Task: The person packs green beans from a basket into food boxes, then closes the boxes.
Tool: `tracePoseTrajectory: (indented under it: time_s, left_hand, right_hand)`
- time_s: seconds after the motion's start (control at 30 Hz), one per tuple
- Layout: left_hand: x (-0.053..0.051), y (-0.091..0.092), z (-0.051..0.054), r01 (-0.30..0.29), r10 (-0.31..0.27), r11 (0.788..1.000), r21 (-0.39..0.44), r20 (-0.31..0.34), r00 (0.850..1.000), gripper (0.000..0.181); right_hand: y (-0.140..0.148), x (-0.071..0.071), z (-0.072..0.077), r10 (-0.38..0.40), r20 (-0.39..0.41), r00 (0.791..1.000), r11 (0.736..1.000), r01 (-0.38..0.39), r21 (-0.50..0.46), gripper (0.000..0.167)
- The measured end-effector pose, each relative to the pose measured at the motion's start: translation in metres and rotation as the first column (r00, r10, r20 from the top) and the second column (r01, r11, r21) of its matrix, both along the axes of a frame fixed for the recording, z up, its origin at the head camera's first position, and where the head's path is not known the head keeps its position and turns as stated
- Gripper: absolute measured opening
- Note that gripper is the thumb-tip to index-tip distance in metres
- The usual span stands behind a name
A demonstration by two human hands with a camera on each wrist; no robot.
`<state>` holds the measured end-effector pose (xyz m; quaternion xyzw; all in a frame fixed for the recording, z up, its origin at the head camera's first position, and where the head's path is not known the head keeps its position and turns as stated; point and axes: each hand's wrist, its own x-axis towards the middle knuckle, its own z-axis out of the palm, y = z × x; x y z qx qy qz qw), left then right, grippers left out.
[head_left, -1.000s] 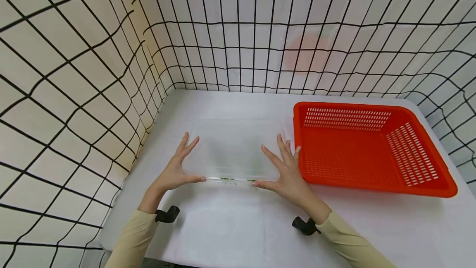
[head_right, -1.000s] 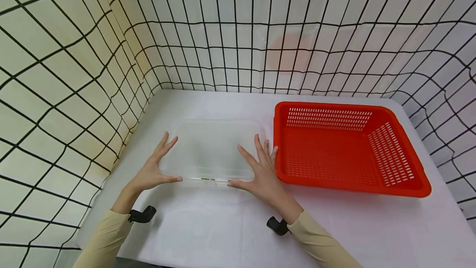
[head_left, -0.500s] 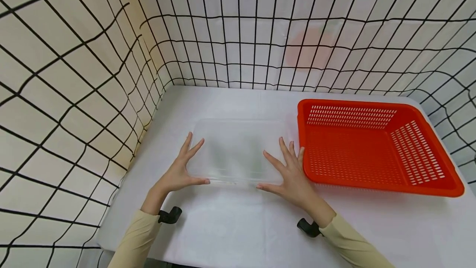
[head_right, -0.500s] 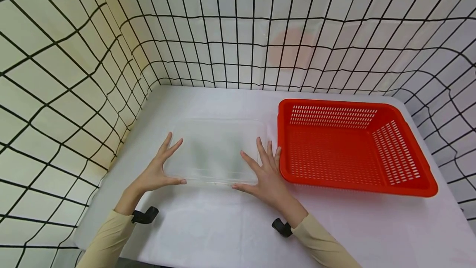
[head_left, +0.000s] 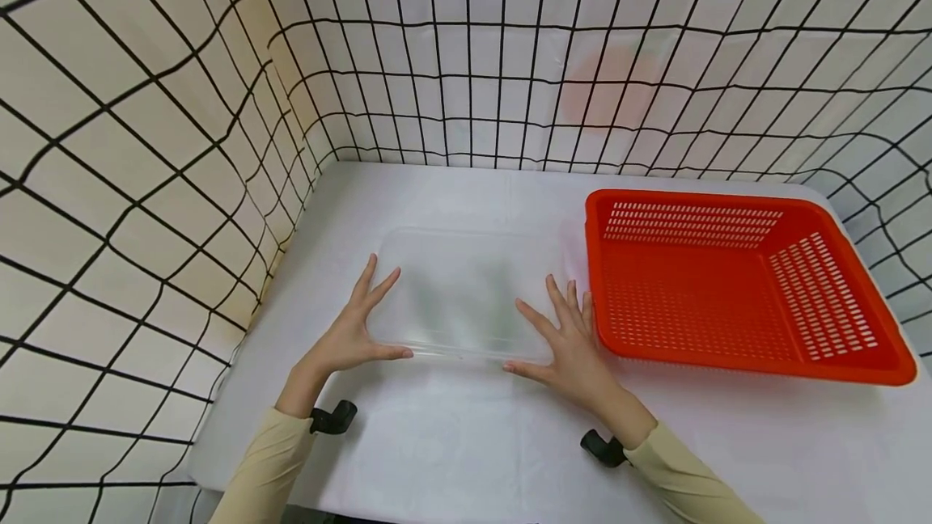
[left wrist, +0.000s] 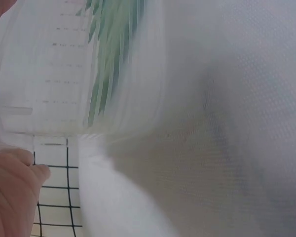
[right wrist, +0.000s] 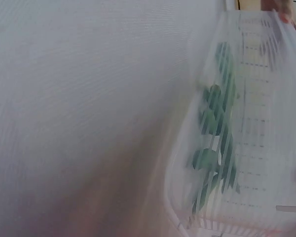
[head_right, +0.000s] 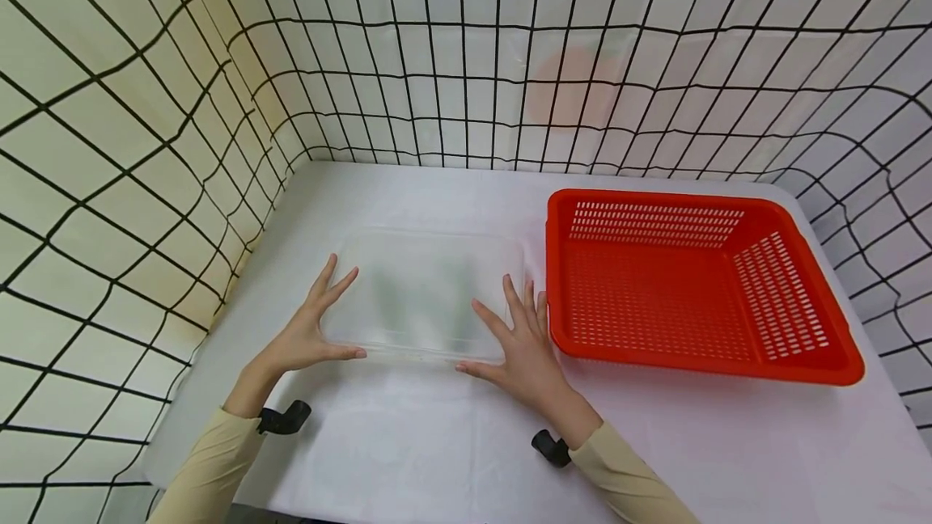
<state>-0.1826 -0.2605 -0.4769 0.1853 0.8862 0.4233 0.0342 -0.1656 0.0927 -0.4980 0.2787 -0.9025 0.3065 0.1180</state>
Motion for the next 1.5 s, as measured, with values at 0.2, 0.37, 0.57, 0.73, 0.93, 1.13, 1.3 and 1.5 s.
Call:
tracePoseTrajectory:
  time_s: [0.2, 0.37, 0.57, 0.73, 0.93, 1.13, 1.3, 1.5]
  left_hand:
    - [0.012, 0.003, 0.002, -0.007, 0.007, 0.999, -0.034, 0.007, 1.0, 0.113]
    - [0.02, 0.003, 0.005, -0.016, 0.016, 0.996, -0.093, -0.009, 1.0, 0.113]
    - [0.029, 0.005, 0.008, -0.046, 0.042, 0.979, -0.199, -0.026, 0.999, 0.114]
    - [0.035, 0.006, 0.005, -0.049, 0.045, 0.978, -0.203, -0.026, 0.999, 0.115]
    - [0.03, 0.005, -0.003, -0.019, 0.018, 0.994, -0.109, -0.005, 1.0, 0.115]
    - [0.015, 0.0, -0.012, 0.006, -0.005, 0.998, -0.066, 0.008, 1.0, 0.115]
    - [0.006, -0.004, -0.021, -0.023, 0.027, 0.996, -0.087, 0.035, 0.999, 0.111]
    - [0.013, -0.011, -0.024, -0.084, 0.078, 0.962, -0.259, -0.034, 0.996, 0.101]
  right_hand:
    - [0.002, 0.004, 0.001, 0.011, 0.132, 0.991, 0.995, 0.003, -0.103, 0.088]
    - [0.002, 0.006, 0.005, 0.022, 0.143, 0.99, 0.993, -0.006, -0.115, 0.089]
    - [0.001, 0.015, 0.005, 0.007, 0.155, 0.988, 0.993, 0.011, -0.114, 0.09]
    - [0.001, 0.025, 0.002, -0.019, 0.101, 0.995, 0.992, 0.032, -0.125, 0.091]
    - [-0.001, 0.029, -0.003, -0.041, 0.041, 0.998, 0.985, 0.048, -0.168, 0.09]
    - [-0.006, 0.025, -0.009, -0.059, 0.079, 0.995, 0.977, 0.074, -0.199, 0.085]
    - [-0.006, 0.019, -0.01, -0.062, 0.212, 0.975, 0.989, 0.089, -0.118, 0.084]
    - [0.002, 0.037, -0.009, 0.013, 0.234, 0.972, 1.0, -0.017, 0.016, 0.081]
